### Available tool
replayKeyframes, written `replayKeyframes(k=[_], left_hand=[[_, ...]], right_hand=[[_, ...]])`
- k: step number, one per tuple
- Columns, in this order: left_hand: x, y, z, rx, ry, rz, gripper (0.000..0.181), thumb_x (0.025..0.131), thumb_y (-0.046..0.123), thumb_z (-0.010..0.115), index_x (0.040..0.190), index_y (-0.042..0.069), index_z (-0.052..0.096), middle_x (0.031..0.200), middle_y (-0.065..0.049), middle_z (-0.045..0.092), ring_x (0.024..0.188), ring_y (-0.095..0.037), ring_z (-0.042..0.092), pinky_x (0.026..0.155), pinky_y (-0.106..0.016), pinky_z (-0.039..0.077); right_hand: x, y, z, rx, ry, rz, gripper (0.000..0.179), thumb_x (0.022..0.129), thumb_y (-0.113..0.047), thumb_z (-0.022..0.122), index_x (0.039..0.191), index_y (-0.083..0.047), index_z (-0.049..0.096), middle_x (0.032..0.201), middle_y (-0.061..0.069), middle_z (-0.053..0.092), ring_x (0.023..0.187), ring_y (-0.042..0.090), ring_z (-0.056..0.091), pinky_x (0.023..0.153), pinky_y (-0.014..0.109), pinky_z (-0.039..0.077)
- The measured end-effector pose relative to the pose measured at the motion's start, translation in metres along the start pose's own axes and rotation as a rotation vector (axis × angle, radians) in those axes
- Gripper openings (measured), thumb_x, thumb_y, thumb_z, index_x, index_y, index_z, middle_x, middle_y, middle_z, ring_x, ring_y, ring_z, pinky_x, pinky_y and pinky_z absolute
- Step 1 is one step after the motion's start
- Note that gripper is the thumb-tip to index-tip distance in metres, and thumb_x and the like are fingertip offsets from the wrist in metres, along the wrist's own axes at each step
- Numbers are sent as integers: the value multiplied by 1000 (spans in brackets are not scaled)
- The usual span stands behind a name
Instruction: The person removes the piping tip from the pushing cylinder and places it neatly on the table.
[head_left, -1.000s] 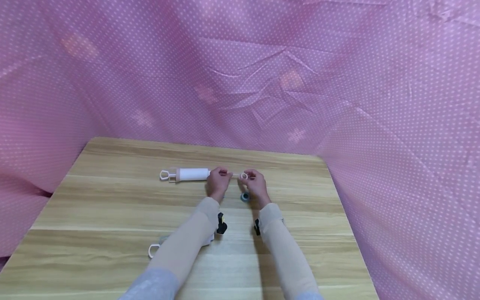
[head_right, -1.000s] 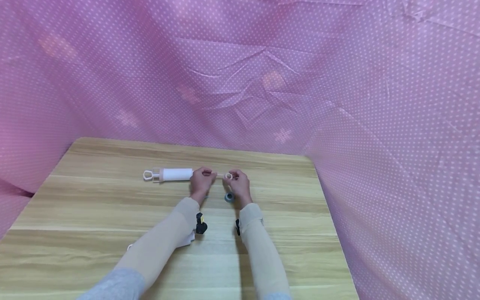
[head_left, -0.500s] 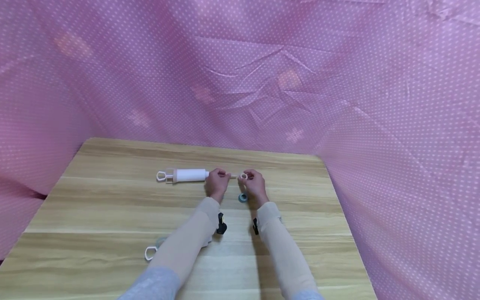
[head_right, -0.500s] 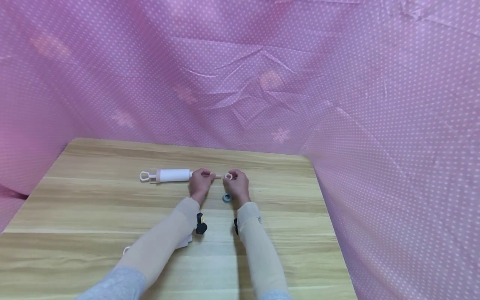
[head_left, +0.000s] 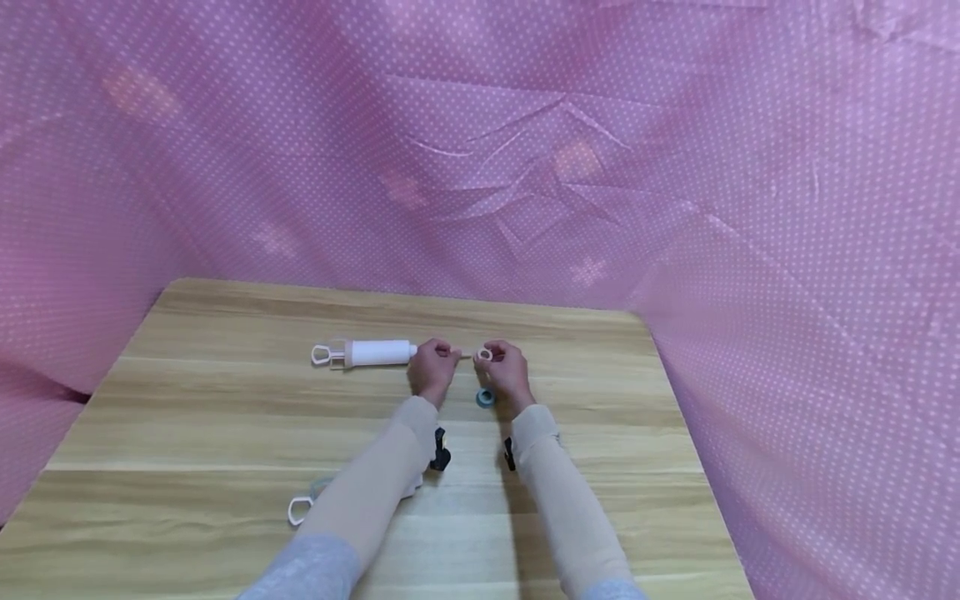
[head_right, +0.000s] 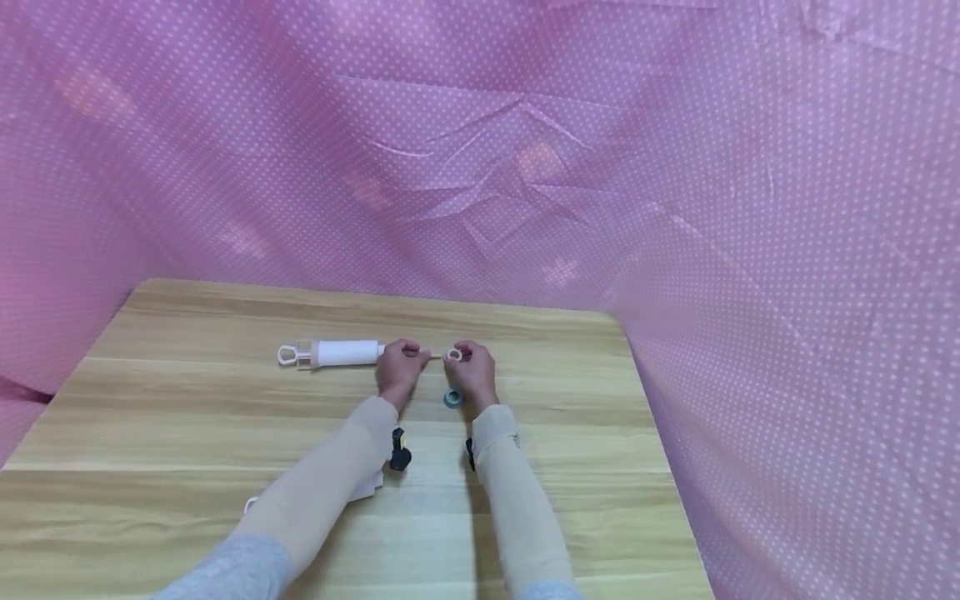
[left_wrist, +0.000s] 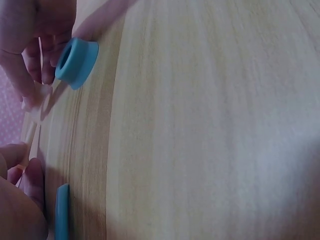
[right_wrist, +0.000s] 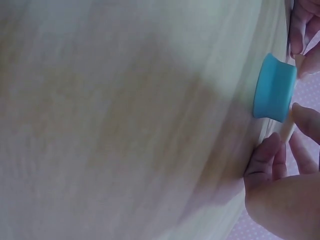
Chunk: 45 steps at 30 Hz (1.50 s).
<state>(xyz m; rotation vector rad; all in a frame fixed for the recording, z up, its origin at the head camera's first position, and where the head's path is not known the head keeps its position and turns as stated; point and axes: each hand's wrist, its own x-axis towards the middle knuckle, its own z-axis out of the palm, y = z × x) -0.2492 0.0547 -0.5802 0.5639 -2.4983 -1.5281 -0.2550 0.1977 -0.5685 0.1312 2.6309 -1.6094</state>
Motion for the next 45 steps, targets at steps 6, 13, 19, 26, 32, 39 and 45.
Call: replayKeyframes(k=[6, 13, 19, 26, 32, 39, 45], left_hand=[[1, 0, 0, 19, -18, 13, 22, 85, 20, 83, 102, 8, 75, 99, -9, 76, 90, -29, 69, 82, -43, 50], [0, -1, 1, 32, -9, 13, 21, 86, 19, 82, 103, 8, 75, 100, -9, 75, 92, -29, 69, 83, -44, 51], [-2, -1, -2, 32, -1, 29, 23, 86, 19, 82, 105, 8, 75, 103, -8, 76, 93, -28, 69, 83, -44, 51], [-4, 2, -5, 5, 0, 36, 25, 86, 17, 81, 107, 6, 74, 104, -9, 75, 95, -28, 69, 85, -45, 51], [-1, 0, -1, 13, -37, 33, 27, 88, 19, 80, 112, 8, 72, 107, -9, 74, 97, -27, 67, 86, -44, 50], [1, 3, -2, 22, -73, 56, 31, 90, 21, 78, 118, 11, 70, 107, -8, 71, 97, -26, 65, 85, -44, 51], [-1, 8, -13, -16, -133, 45, 35, 91, 26, 77, 123, 15, 68, 113, -5, 68, 100, -24, 64, 85, -44, 52]], right_hand=[[-1, 1, 2, -7, 11, 20, 36, 92, -9, 75, 125, -1, 66, 108, 13, 67, 101, 27, 61, 92, 40, 52], [0, 2, 4, -39, 19, 22, 36, 90, -8, 77, 124, -1, 66, 108, 13, 68, 100, 27, 63, 91, 39, 54], [0, 1, 5, -49, 21, 39, 37, 89, -8, 77, 124, -2, 66, 109, 12, 67, 102, 27, 62, 92, 39, 53], [-4, 1, 1, -15, 6, 31, 38, 90, -10, 76, 126, -1, 65, 110, 14, 67, 102, 28, 62, 92, 39, 54], [-4, 6, -5, 20, 1, 28, 41, 90, -12, 78, 126, -1, 64, 112, 13, 66, 104, 28, 61, 90, 38, 54], [-4, 6, -11, 39, 5, 15, 44, 90, -10, 77, 130, -1, 62, 117, 15, 65, 109, 30, 60, 92, 40, 54], [-9, 2, -16, 65, -14, -13, 43, 92, -6, 72, 133, 1, 59, 124, 19, 60, 110, 32, 61, 87, 39, 58]])
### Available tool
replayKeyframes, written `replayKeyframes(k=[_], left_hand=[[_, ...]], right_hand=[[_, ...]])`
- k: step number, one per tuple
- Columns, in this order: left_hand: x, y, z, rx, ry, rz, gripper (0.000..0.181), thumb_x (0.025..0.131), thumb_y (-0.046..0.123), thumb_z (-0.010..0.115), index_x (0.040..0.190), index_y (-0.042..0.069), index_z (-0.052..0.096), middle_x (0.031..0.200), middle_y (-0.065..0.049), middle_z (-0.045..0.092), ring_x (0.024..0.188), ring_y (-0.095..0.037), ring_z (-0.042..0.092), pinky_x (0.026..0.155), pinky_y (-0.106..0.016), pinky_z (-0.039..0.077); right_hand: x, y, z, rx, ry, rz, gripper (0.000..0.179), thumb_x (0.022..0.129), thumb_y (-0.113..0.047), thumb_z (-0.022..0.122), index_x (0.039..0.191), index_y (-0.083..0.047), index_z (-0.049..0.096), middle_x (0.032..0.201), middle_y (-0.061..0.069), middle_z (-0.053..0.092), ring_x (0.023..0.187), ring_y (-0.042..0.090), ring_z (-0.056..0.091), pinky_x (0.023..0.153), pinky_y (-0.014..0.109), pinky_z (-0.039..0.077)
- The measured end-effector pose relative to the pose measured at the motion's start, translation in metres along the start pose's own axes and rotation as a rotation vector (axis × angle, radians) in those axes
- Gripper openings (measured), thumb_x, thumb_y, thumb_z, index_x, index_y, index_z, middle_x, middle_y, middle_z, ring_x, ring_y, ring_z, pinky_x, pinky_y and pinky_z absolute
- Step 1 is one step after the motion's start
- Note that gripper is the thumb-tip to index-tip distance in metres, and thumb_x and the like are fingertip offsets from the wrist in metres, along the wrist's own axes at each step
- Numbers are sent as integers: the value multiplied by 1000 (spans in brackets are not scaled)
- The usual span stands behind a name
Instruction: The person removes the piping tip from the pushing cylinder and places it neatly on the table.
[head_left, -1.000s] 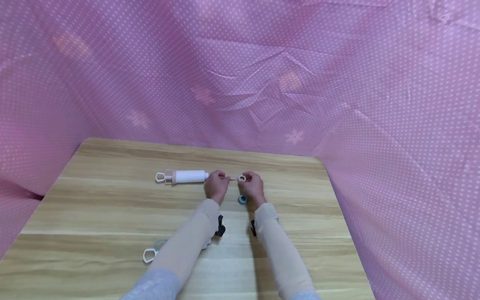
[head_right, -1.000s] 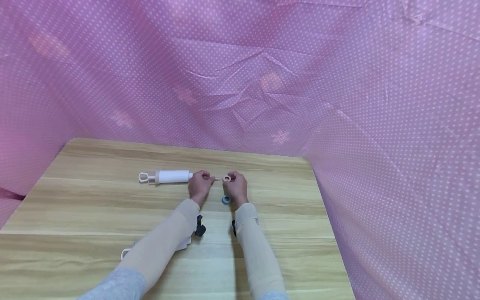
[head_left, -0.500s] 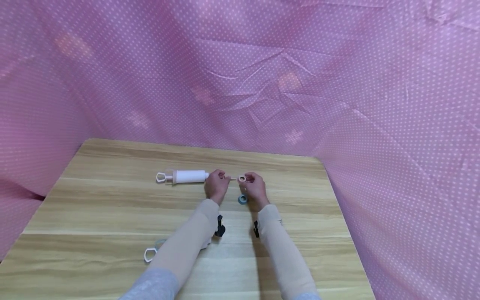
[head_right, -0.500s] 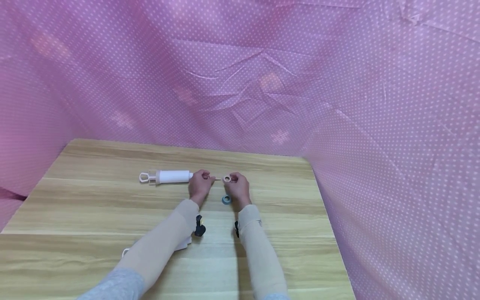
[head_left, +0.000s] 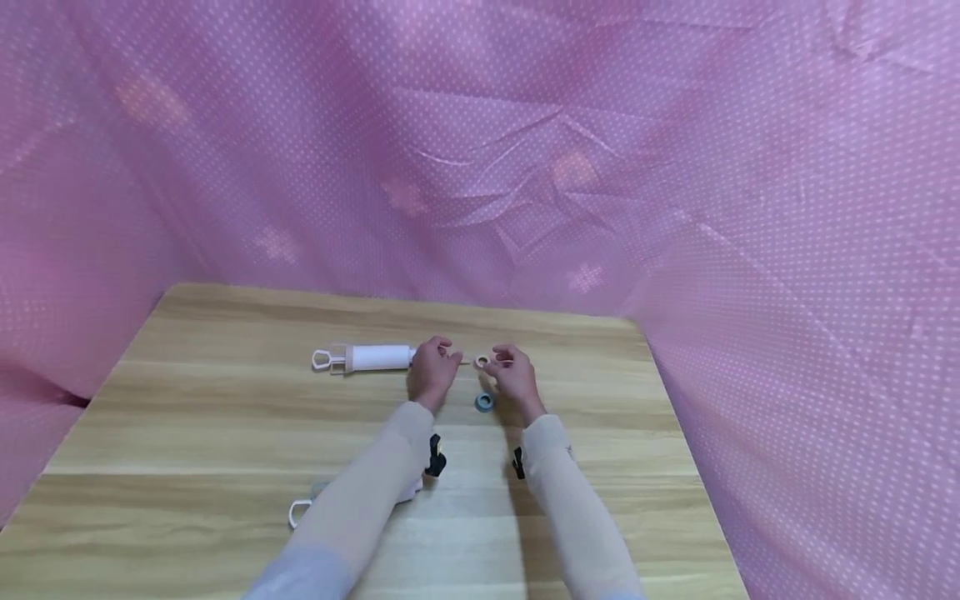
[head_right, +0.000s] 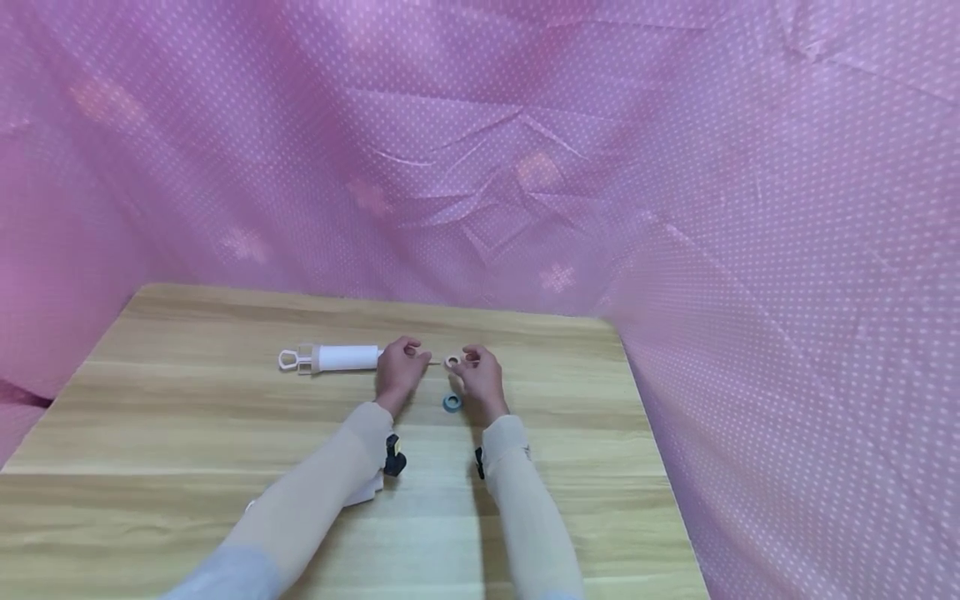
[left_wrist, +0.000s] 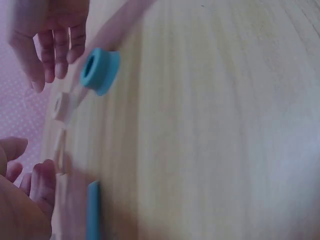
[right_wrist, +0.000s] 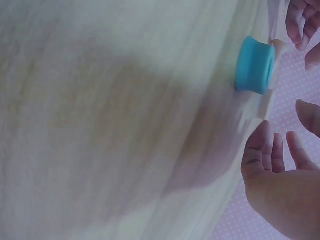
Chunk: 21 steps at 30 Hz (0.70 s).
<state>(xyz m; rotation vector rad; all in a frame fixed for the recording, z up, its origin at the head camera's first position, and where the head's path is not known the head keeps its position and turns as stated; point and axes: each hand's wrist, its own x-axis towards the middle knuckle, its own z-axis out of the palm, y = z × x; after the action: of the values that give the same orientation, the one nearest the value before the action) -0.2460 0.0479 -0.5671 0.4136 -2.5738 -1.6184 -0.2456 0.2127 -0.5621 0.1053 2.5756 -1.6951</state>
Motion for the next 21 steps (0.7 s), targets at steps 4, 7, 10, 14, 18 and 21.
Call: replayKeyframes(k=[4, 7, 10, 14, 18, 21], left_hand=[[-3, 3, -9, 6, -8, -6, 37, 91, 29, 76, 124, 15, 68, 116, -4, 67, 102, -24, 63, 84, -45, 51], [-4, 9, -16, -22, 4, 10, 38, 90, 27, 75, 124, 12, 69, 114, -6, 67, 100, -26, 63, 84, -45, 51], [-2, 15, -24, -69, 23, 51, 38, 89, 24, 76, 122, 7, 69, 111, -10, 67, 100, -30, 62, 86, -45, 50], [1, 22, -36, -83, 54, 116, 36, 88, 21, 77, 119, 4, 70, 109, -15, 69, 99, -33, 62, 90, -46, 48], [2, 26, -50, -71, 64, 153, 35, 87, 20, 78, 118, 6, 71, 110, -15, 70, 97, -33, 64, 88, -46, 48], [0, 30, -61, -99, 54, 170, 36, 86, 22, 79, 118, 7, 70, 112, -16, 70, 95, -31, 66, 84, -45, 51]], right_hand=[[-4, -2, -2, -12, -5, -23, 44, 93, -7, 72, 133, 3, 58, 128, 21, 59, 112, 33, 61, 89, 41, 57], [-3, -4, -4, -48, 10, -47, 44, 93, -10, 72, 133, 3, 59, 129, 20, 61, 114, 33, 60, 94, 43, 54], [-3, -9, -7, -69, 21, -90, 43, 94, -11, 72, 132, 3, 60, 129, 22, 61, 115, 35, 60, 98, 46, 52], [-4, -19, -13, -103, 32, -169, 42, 94, -13, 71, 131, 4, 61, 128, 23, 62, 115, 36, 60, 97, 46, 52], [-8, -25, -19, -143, 31, -215, 41, 96, -17, 70, 131, 2, 61, 129, 22, 61, 116, 34, 59, 96, 44, 53], [-12, -30, -23, -161, 27, -246, 42, 98, -21, 69, 133, 1, 60, 132, 21, 60, 118, 33, 58, 97, 46, 53]])
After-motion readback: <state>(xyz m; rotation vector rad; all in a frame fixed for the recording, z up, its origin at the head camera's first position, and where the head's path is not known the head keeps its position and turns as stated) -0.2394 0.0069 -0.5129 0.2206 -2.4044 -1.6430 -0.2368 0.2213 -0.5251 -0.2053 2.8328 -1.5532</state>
